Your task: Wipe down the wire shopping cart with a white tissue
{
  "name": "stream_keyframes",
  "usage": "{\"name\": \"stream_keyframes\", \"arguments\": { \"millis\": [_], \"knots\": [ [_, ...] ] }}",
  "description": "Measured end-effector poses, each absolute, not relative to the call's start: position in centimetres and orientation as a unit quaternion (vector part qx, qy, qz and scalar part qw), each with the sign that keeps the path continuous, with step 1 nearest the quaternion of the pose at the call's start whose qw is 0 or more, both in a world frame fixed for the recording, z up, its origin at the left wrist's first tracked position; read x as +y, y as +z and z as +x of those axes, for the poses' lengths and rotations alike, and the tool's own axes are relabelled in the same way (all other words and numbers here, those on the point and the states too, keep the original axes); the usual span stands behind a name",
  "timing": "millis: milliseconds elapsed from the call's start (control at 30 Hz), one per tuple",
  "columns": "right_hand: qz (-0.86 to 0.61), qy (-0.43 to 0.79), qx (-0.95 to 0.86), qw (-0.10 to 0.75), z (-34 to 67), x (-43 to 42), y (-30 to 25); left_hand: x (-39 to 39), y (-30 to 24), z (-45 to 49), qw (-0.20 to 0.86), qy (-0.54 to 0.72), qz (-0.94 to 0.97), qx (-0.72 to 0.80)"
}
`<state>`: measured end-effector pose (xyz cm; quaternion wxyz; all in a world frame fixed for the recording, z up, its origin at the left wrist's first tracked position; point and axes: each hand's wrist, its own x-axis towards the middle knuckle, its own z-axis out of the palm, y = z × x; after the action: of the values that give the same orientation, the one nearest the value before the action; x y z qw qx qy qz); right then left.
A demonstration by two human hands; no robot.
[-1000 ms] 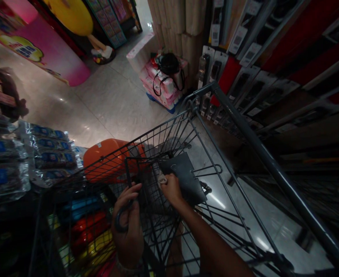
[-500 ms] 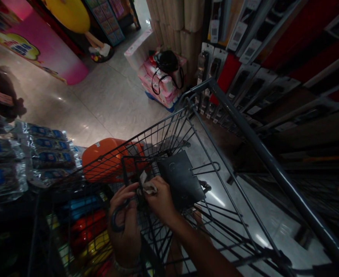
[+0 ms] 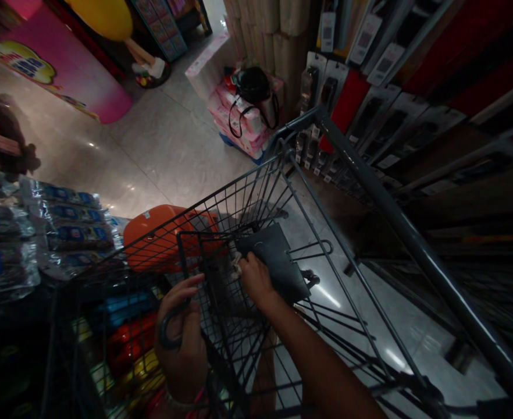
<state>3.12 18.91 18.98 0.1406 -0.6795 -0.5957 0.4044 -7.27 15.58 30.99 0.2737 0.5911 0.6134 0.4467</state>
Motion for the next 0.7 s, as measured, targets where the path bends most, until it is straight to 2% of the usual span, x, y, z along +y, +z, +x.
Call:
{"name": "stream_keyframes", "arguments": {
  "millis": [100,367,433,567,700],
  "knots": [
    [-0.694,0.356,-0.62,0.085,3.2,19.0,19.3,15.7,31.0,-7.2,0.273,0.447,0.589,0.615],
    [-0.717,0.404,-0.546,0.152,3.7,16.8,18.4,15.9,31.1,-6.8,0.274,0.456,0.593,0.604],
    [-0.705,0.436,-0.519,0.211,3.6,16.1,18.6,16.1,31.1,-6.8,0.273,0.456,0.594,0.604],
    [-0.639,0.523,-0.411,0.386,2.9,15.2,20.4,16.2,31.0,-6.9,0.277,0.454,0.589,0.608],
    [-0.553,0.585,-0.355,0.475,2.3,15.1,23.7,16.4,30.9,-6.9,0.275,0.458,0.59,0.605]
  ]
}}
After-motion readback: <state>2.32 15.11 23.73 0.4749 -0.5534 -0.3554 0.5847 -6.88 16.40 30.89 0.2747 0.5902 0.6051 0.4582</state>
